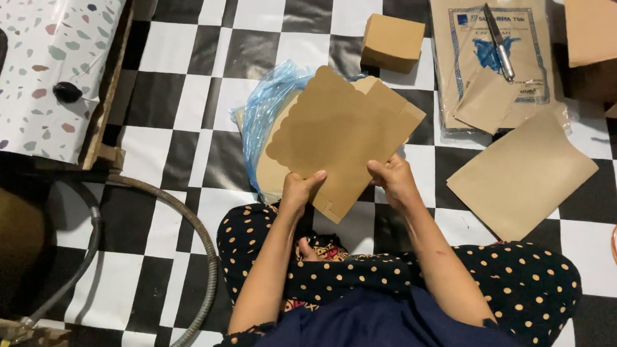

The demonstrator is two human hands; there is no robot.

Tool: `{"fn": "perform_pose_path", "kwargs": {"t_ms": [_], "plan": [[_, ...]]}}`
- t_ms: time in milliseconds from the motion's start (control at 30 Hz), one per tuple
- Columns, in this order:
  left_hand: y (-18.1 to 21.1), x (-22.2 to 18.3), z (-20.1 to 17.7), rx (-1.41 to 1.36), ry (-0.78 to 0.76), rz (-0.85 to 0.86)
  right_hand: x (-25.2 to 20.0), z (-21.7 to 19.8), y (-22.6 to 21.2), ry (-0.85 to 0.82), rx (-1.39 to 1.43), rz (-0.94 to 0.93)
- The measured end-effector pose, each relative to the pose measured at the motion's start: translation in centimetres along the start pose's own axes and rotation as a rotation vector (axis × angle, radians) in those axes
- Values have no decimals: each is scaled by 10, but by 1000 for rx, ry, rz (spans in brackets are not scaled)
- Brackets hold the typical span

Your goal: Folding flat cardboard sheets into small rectangular boxes

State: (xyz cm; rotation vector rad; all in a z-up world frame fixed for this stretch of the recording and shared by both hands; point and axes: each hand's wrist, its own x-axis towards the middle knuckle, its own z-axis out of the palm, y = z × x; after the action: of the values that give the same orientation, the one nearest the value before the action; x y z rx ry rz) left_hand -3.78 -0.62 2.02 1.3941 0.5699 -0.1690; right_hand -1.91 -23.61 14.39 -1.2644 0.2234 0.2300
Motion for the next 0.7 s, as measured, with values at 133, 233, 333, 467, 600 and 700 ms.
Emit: {"fn": "perform_pose_path", "kwargs": {"t_ms": [133,233,333,467,600,700], "plan": [[-15,2,-5,-34,-20,1,48,-47,72,64,88,21],[31,-16,-6,20,-50,31,89,-84,108,82,135,62],[78,-32,-6,122,-124,67,93,-91,84,102,172,30],[52,-5,2,-30,18,138,100,-95,105,372,371,12],[70,-23,28,-129,35,169,100,-95,132,444,472,85],[60,-7,23,-185,1,171,77,-86,106,374,515,195]]}}
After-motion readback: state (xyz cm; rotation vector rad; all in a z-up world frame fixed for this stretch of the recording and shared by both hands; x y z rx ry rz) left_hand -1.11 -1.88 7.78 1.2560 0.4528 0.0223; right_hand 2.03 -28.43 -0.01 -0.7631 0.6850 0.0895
